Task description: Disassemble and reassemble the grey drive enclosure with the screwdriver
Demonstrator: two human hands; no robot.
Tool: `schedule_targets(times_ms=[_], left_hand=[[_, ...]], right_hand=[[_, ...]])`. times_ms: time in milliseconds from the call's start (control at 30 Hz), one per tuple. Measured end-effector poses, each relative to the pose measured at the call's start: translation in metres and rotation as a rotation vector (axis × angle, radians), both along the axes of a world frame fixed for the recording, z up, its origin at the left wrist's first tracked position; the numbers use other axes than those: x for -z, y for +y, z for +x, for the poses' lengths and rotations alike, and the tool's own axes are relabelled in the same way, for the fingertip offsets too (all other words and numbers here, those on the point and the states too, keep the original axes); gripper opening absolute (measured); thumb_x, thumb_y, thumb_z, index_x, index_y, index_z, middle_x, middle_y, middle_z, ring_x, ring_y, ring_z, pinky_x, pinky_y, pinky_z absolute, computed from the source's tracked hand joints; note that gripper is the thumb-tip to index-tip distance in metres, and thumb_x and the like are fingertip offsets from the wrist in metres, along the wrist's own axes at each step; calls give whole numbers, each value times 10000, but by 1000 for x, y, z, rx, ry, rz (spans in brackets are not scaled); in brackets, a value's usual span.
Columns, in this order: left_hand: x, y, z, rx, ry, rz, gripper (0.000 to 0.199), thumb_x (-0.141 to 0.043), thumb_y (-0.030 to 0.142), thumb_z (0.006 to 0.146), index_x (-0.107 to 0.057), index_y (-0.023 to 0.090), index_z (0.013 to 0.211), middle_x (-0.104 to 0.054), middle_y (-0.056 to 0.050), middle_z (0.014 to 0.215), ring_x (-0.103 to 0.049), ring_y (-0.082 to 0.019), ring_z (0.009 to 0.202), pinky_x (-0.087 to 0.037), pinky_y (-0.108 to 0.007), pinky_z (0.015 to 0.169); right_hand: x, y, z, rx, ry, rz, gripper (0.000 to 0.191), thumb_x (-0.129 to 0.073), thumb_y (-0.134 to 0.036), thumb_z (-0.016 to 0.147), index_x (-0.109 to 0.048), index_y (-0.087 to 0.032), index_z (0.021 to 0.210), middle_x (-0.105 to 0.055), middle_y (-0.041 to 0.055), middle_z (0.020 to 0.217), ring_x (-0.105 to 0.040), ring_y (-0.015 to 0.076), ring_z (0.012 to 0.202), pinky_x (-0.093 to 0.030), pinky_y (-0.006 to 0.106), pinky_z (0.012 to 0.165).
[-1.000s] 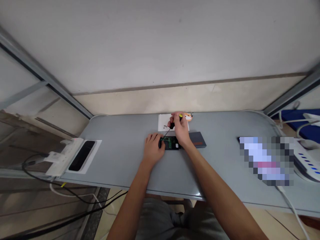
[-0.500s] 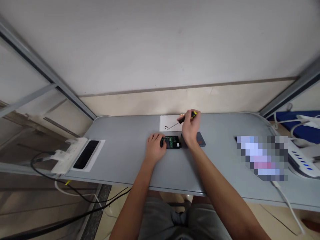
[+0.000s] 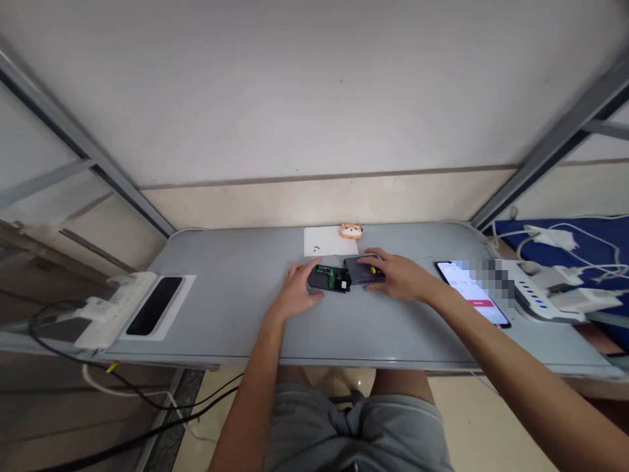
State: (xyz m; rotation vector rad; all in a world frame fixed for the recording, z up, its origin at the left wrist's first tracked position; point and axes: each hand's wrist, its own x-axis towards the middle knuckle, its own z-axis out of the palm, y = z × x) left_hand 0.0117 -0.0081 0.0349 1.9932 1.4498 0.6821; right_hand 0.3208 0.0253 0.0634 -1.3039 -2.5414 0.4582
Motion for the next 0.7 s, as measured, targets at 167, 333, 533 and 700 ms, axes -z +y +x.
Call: schedule_targets(times_ms=[167,333,533,700], left_hand=[[3,0,1,-37,-40,18,805,-828,185,788,-555,324,1533,-641,-87,1370,-543,-314,1350,-415,-508,1215],[7,0,0,-58,-53,26,791,-860,179,774,-592,327,1503,-648,-80,1341,-572,-306,1319,-430,-491,1207],[10,2,1,-76,-53,72,807,-914,177,727,-617,302,1467,-678,-74,1322,-598,-304,1297,-450,-492,1189],[8,0,2,-58,-29,102,771,-906,180,749,-619,295,1456,-686,-75,1347,-606,-303,1290,-458,-511,1175]], right_hand=[[6,11,10,46,-38,-58,542,-619,-233,899,-649,-294,1437,-584,101,1557,-748,315,1118,-596,462,960],[-8,20,11,40,45,-187,470,-639,-386,914,-719,-273,1364,-696,96,1435,-669,349,1288,-528,491,1103],[-15,8,-4,-22,5,-224,467,-739,-393,857,-742,-275,1309,-725,113,1316,-737,318,1088,-575,433,962],[7,-8,-16,10,-16,-90,430,-765,-243,823,-727,-302,1248,-697,100,1308,-752,260,859,-581,378,771]])
